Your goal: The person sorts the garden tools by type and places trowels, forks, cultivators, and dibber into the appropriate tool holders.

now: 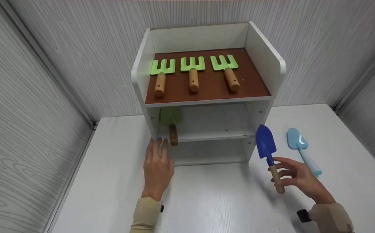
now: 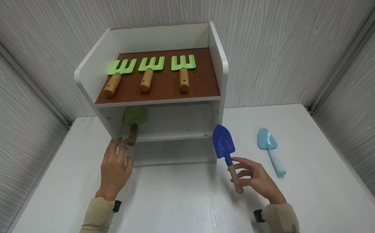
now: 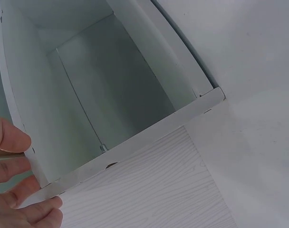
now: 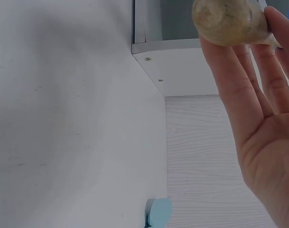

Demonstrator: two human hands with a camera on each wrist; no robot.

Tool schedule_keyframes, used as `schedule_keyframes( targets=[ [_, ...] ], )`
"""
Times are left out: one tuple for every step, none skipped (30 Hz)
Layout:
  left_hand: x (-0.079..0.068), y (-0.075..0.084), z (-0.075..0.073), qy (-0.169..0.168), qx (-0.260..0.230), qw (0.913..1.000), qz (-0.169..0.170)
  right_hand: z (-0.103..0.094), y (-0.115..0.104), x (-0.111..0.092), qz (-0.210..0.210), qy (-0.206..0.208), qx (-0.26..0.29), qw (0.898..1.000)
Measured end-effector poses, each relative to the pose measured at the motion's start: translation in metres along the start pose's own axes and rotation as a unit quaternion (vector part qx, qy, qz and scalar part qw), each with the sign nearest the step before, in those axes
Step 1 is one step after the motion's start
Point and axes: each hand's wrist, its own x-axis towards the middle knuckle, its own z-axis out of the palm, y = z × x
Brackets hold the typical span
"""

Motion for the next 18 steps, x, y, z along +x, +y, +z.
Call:
schedule_keyframes(
  targets=[
    [0.000, 0.000, 0.000, -0.002, 0.000, 1.0000, -0.001, 0.001, -0.001, 0.001, 0.000, 0.000, -0.004, 1.000],
    [0.000, 0.000, -0.001, -0.004, 0.001, 1.0000, -0.002, 0.002, -0.002, 0.002, 0.004, 0.001, -0.008, 1.000],
    [0.000, 0.001, -0.001, -0.007, 0.003, 1.0000, -0.002, 0.002, -0.003, 0.004, 0.006, 0.003, -0.013, 1.000],
    [0.001, 0.001, -0.001, -0.008, 0.005, 1.0000, -0.001, 0.003, -0.005, 0.005, 0.008, 0.004, -0.018, 1.000],
    [0.001, 0.001, -0.001, -0.007, 0.007, 1.0000, 0.001, 0.004, -0.007, 0.007, 0.011, 0.005, -0.025, 1.000],
    [0.001, 0.001, -0.001, -0.005, 0.008, 1.0000, 0.002, 0.004, -0.009, 0.008, 0.013, 0.004, -0.030, 0.999],
    [0.001, 0.000, -0.001, -0.003, 0.009, 0.9999, 0.003, 0.005, -0.011, 0.010, 0.016, 0.004, -0.035, 0.999],
    [0.001, 0.000, -0.001, -0.001, 0.011, 0.9999, 0.005, 0.006, -0.013, 0.012, 0.016, 0.001, -0.038, 0.999],
    [0.001, 0.000, -0.001, 0.001, 0.012, 0.9999, 0.006, 0.007, -0.014, 0.014, 0.015, -0.002, -0.040, 0.999],
    [0.001, -0.001, -0.001, 0.005, 0.012, 0.9999, 0.007, 0.008, -0.016, 0.016, 0.013, -0.006, -0.042, 0.999],
    [0.001, -0.001, -0.001, 0.006, 0.013, 0.9999, 0.007, 0.009, -0.018, 0.018, 0.012, -0.009, -0.042, 0.999],
    [0.001, -0.001, -0.001, 0.006, 0.014, 0.9999, 0.007, 0.011, -0.020, 0.020, 0.010, -0.012, -0.043, 0.999],
    [0.001, -0.001, -0.001, 0.006, 0.014, 0.9999, 0.007, 0.012, -0.022, 0.022, 0.008, -0.015, -0.043, 0.999],
    [0.001, -0.001, 0.000, 0.006, 0.014, 0.9999, 0.007, 0.014, -0.023, 0.024, 0.006, -0.017, -0.045, 0.999],
    [0.001, 0.000, 0.000, 0.005, 0.014, 0.9999, 0.007, 0.015, -0.025, 0.025, 0.007, -0.018, -0.047, 0.999],
    [0.001, 0.000, 0.000, 0.005, 0.012, 0.9999, 0.006, 0.017, -0.027, 0.027, 0.006, -0.019, -0.051, 0.998],
    [0.001, 0.000, 0.000, 0.003, 0.011, 0.9999, 0.005, 0.018, -0.029, 0.029, 0.012, -0.016, -0.056, 0.998],
    [0.001, 0.000, 0.000, 0.002, 0.009, 0.9999, 0.005, 0.020, -0.030, 0.030, 0.018, -0.014, -0.059, 0.998]
  ],
)
